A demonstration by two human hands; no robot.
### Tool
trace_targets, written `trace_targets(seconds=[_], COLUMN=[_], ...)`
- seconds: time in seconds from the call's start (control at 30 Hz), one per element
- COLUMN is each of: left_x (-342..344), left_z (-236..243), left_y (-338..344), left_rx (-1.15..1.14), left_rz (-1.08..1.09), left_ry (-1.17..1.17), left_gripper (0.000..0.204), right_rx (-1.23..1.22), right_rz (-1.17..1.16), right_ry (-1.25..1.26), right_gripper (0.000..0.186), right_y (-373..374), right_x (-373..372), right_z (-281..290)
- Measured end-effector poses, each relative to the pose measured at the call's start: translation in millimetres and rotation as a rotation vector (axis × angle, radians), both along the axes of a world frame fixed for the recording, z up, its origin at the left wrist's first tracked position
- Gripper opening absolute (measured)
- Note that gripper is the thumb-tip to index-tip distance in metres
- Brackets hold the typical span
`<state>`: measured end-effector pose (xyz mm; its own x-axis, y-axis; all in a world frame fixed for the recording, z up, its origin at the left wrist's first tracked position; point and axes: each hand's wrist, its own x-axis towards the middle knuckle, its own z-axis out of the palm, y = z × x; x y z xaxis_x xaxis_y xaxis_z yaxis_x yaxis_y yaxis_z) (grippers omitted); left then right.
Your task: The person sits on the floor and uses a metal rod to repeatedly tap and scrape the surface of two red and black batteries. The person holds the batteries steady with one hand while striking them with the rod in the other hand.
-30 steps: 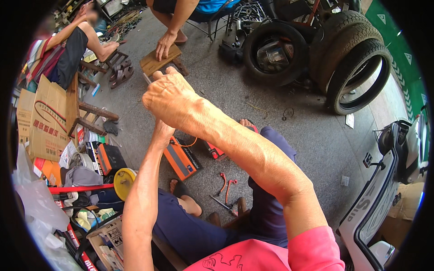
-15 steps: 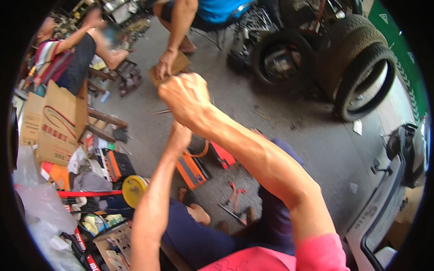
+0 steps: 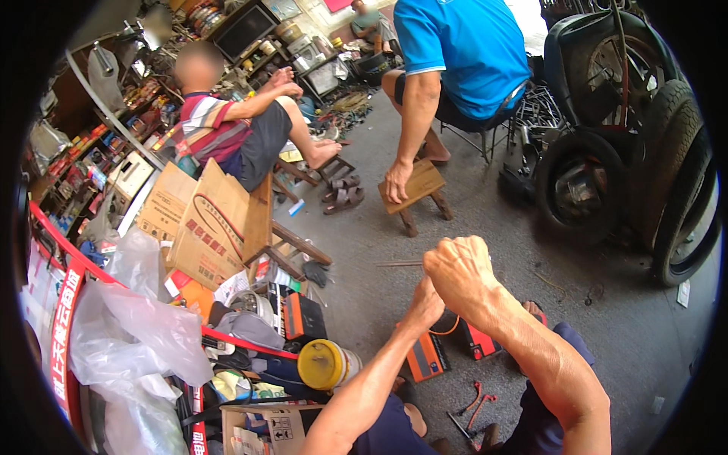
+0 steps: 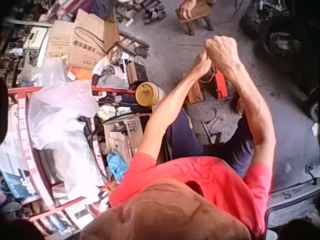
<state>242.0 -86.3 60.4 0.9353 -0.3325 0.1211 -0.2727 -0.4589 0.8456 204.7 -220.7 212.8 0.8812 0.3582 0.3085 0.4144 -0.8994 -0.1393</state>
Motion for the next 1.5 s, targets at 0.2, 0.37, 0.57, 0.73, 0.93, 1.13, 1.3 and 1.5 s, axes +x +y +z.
trace_targets(seconds=[0.2,0.37,0.57,0.73,0.93,1.13,1.3,1.5], left_x=[-3.4,-5.8,4.1,-2.8,-53.0,-90.8,-98.0,-96.8], left_z=[-2.9,-0.6,-14.2,-26.7,-30.2,-78.7,-93.9,-92.1], left_y=[1.9,0.9,8.5,18.9,-8.6,-13.7,-17.5,-17.9], left_rx=[-0.015,-0.090,-0.126,0.174,0.893,0.896,0.877,0.831], left_rz=[-0.032,-0.054,-0.016,-0.086,-0.225,-0.201,-0.194,-0.150], left_ry=[-0.190,-0.177,-0.123,-0.030,0.288,0.353,0.244,0.257], left_gripper=[0.024,0.028,0.034,0.044,0.067,0.076,0.080,0.084], right_rx=[0.087,0.044,0.006,-0.099,-0.150,-0.182,-0.220,-0.291], right_rz=[-0.147,-0.064,0.209,0.287,0.270,0.275,0.276,0.284], right_ry=[0.069,-0.217,-0.186,-0.386,-0.279,-0.175,-0.128,-0.151], right_gripper=[0.008,0.004,0.004,0.002,0.005,0.009,0.012,0.016], right_y=[19.8,10.3,-4.6,6.6,1.2,14.6,20.0,24.5], right_x=[-1.9,-2.3,8.4,20.8,12.9,18.5,22.2,22.7], right_z=[4.6,11.5,5.9,-25.3,-27.7,-27.0,-27.0,-28.5])
